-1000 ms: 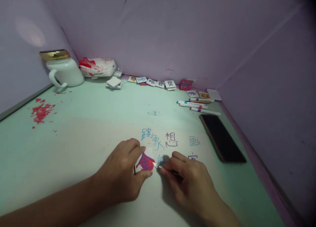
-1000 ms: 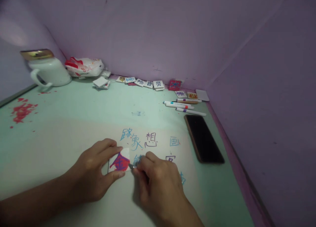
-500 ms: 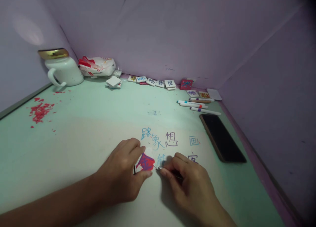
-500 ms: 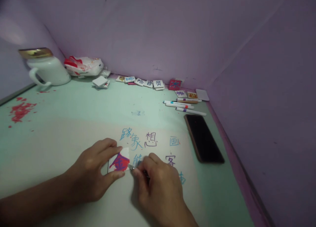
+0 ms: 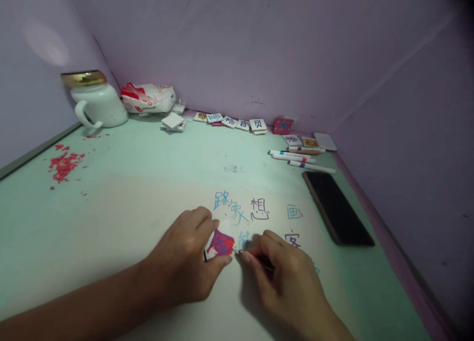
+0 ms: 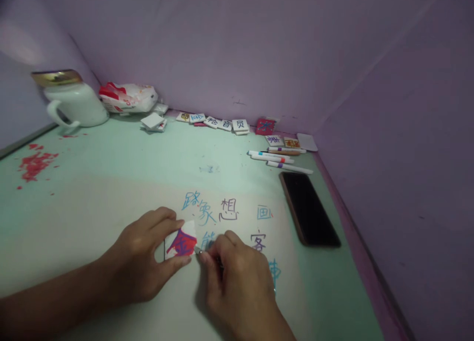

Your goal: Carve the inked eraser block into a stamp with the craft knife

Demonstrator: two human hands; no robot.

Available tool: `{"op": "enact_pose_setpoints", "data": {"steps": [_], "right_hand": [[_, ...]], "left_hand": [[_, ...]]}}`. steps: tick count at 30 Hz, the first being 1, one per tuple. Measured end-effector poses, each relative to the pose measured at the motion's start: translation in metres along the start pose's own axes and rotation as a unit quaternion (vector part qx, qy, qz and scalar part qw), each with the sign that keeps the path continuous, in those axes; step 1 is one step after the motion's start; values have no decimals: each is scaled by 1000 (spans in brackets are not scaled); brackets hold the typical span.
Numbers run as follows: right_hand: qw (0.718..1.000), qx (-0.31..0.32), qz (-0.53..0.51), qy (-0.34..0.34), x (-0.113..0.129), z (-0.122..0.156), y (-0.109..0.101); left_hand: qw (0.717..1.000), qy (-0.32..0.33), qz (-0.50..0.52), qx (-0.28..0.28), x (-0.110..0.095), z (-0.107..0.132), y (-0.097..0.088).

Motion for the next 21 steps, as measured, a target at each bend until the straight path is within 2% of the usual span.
{"op": "enact_pose_setpoints", "data": {"steps": [3,7,13,16,21], "right_hand": [[1000,-7,2,-9,2,-1,-2],[1000,-4,-5,13,1,0,-2],[990,45,-77,109,-9,2,4],[966,59,-189,169,-22,5,6],[886,56,-405,218,-38,4,3]], "left_hand": [[1000,-6,-6,-2,0,1,0],[1000,-11,-15,-2,-1,2,-1],[1000,-14,-12,6,2,3,2],[1000,-19,5,3,5,4,4],[999,-18,27,18,5,2,5]]}}
Point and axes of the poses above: each hand's wrist, its own z-axis away from the middle knuckle, its own y-axis out of the palm, x = y × z, the point moved 5 cm from there along -z, towards the middle knuckle, and after that the axes turned 3 degrees about -z, right-handed, at the moved point
